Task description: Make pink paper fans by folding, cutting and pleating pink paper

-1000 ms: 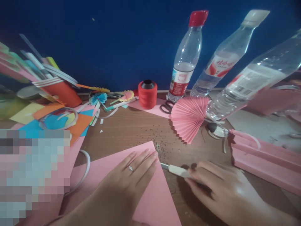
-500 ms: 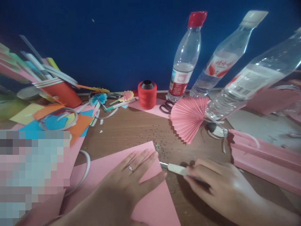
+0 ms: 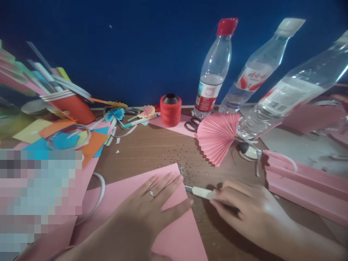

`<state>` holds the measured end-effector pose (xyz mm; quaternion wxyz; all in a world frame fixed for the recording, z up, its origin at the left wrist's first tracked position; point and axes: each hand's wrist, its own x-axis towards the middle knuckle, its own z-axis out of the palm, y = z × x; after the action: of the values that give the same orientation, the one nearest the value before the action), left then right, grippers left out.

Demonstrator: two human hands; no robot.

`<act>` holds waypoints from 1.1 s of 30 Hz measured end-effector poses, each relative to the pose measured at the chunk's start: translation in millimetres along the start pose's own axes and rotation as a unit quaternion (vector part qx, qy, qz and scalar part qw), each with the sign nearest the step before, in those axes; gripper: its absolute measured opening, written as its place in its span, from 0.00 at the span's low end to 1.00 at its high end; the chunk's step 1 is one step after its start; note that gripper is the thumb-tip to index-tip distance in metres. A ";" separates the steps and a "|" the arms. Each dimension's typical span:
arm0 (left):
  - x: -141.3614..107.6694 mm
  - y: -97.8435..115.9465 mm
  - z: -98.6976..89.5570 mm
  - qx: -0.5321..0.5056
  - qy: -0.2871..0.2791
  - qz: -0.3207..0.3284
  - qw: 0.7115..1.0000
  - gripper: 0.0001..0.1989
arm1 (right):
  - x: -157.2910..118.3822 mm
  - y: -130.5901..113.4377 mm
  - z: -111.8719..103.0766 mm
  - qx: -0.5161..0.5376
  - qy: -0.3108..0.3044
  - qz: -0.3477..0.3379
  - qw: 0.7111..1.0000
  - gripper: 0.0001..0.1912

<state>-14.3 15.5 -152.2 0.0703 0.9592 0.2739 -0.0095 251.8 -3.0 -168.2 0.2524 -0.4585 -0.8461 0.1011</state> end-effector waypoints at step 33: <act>2.2 3.7 -6.1 -0.060 -0.005 -0.021 0.998 0.41 | 5.9 -3.3 0.1 -0.011 0.017 0.002 1.000 0.11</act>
<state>-10.5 14.4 -145.9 0.1283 0.9471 0.2942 0.0009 246.6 0.1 -164.9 0.2610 -0.4649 -0.8418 0.0845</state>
